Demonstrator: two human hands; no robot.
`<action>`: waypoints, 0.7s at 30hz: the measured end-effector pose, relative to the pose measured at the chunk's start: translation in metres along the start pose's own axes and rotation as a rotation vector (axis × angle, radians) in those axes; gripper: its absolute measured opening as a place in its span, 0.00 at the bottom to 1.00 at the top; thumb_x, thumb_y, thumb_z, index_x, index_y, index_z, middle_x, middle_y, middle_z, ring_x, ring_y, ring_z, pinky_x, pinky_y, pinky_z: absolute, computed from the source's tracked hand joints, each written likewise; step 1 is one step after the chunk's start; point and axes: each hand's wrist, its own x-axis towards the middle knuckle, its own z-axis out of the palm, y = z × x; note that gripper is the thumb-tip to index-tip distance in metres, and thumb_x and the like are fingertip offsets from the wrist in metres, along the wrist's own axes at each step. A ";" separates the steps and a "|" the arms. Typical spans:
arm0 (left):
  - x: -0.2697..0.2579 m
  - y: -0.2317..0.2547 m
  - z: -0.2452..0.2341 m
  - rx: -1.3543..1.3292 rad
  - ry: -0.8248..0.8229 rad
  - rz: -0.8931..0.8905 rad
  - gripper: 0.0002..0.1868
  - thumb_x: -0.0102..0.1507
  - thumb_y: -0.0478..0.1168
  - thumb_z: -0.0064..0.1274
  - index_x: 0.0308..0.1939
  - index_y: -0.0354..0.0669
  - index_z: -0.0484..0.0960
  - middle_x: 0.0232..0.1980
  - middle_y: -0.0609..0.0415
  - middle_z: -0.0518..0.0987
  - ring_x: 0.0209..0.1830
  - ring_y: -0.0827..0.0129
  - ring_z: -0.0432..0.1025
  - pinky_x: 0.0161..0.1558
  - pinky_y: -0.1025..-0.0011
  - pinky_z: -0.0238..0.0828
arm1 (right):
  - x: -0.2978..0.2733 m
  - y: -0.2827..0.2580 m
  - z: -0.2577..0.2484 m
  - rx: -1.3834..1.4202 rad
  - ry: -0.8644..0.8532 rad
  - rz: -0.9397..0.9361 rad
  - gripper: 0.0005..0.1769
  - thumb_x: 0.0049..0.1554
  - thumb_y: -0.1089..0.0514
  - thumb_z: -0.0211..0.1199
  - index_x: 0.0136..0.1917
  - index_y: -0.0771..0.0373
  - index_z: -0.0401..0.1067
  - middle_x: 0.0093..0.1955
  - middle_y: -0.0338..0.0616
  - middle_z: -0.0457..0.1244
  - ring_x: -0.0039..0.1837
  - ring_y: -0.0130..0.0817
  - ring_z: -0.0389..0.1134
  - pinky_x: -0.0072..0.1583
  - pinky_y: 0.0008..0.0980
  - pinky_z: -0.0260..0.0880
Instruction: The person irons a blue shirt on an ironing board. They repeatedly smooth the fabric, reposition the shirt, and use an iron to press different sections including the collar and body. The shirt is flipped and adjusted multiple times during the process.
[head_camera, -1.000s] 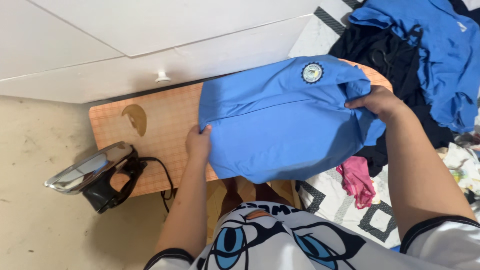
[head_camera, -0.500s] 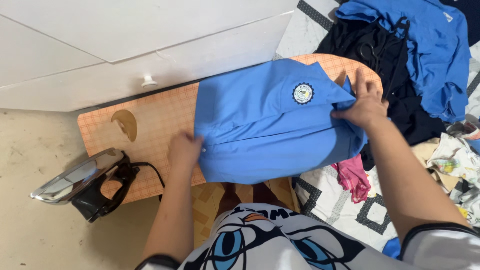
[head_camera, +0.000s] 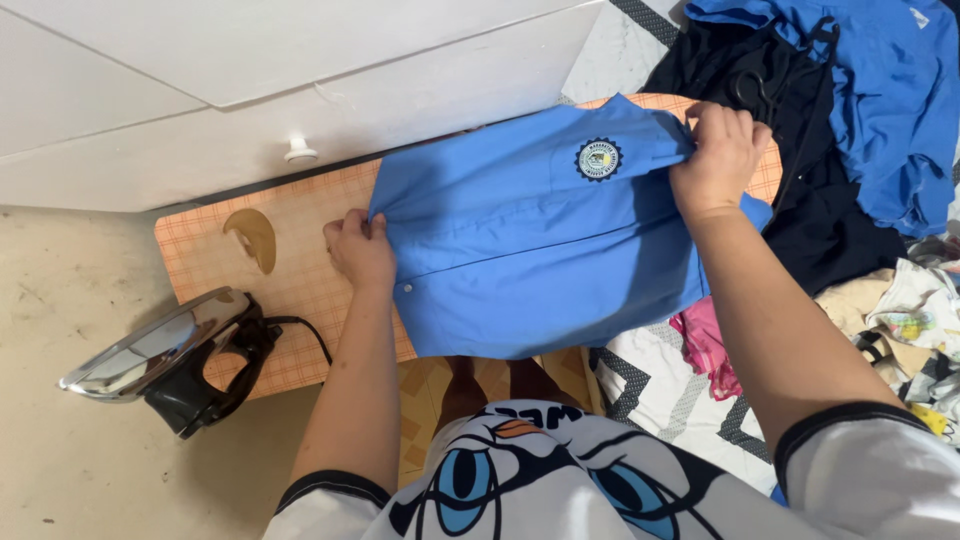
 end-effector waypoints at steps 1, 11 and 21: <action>-0.001 0.000 -0.002 0.002 -0.005 -0.002 0.09 0.63 0.45 0.61 0.44 0.47 0.83 0.52 0.48 0.73 0.49 0.53 0.72 0.54 0.58 0.68 | 0.000 -0.006 0.000 -0.026 0.021 -0.017 0.19 0.52 0.72 0.61 0.55 0.59 0.71 0.49 0.40 0.64 0.58 0.43 0.62 0.67 0.44 0.56; -0.081 0.013 -0.018 0.264 -0.177 0.566 0.10 0.68 0.45 0.57 0.52 0.53 0.78 0.59 0.56 0.72 0.67 0.59 0.66 0.69 0.50 0.57 | -0.095 -0.085 0.014 0.374 -0.534 -0.251 0.24 0.59 0.62 0.59 0.68 0.50 0.68 0.73 0.37 0.61 0.75 0.39 0.58 0.74 0.41 0.58; -0.062 0.076 -0.043 0.561 -0.655 0.314 0.64 0.53 0.75 0.55 0.80 0.50 0.42 0.84 0.51 0.39 0.83 0.58 0.33 0.73 0.37 0.27 | -0.013 -0.166 0.019 -0.040 -1.047 0.325 0.62 0.47 0.37 0.74 0.82 0.54 0.42 0.84 0.58 0.37 0.82 0.70 0.31 0.71 0.83 0.31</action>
